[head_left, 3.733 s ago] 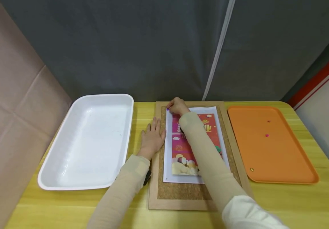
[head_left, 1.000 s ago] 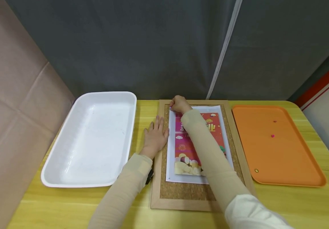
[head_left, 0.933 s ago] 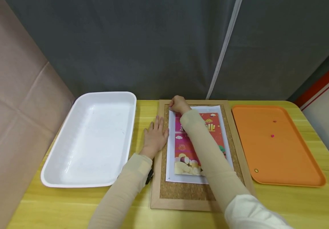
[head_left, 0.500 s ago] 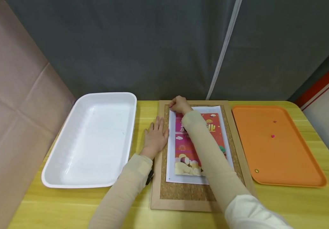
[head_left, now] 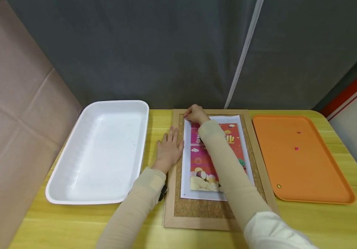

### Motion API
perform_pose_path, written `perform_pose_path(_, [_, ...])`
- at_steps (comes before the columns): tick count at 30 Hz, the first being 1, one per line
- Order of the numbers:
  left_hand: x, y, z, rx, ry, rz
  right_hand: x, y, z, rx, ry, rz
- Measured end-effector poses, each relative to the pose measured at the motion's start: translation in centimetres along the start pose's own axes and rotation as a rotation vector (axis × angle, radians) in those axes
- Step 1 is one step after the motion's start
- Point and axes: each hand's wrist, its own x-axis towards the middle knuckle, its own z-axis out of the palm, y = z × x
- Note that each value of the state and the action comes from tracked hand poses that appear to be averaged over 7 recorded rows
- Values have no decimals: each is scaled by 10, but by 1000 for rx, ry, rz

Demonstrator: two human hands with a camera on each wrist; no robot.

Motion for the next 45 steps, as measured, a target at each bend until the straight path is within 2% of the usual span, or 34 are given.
perform_pose_path(9, [1,3,1,-3,-8,4,-1,2,-2,8,5,24])
perform_pose_path(13, [2,4,0,-6,-4,10,-2,4,-4,82,-3,59])
perform_pose_path(17, [2,5,0,5,-9,18,-2,10,-6,151,-1,57])
perform_pose_path(23, [4,5,3,15,-17,33,0,23,-7,332,32,70])
perform_pose_path(33, [7,-5,4,-13,-4,21,-9,6,-23,522,84,107])
perform_pose_path(38, [9,-12,4,-12,-8,21,-23,2,-35,553,85,90])
perform_pose_path(45, [11,-16,3,-24,5,28,-63,10,-60,520,87,68])
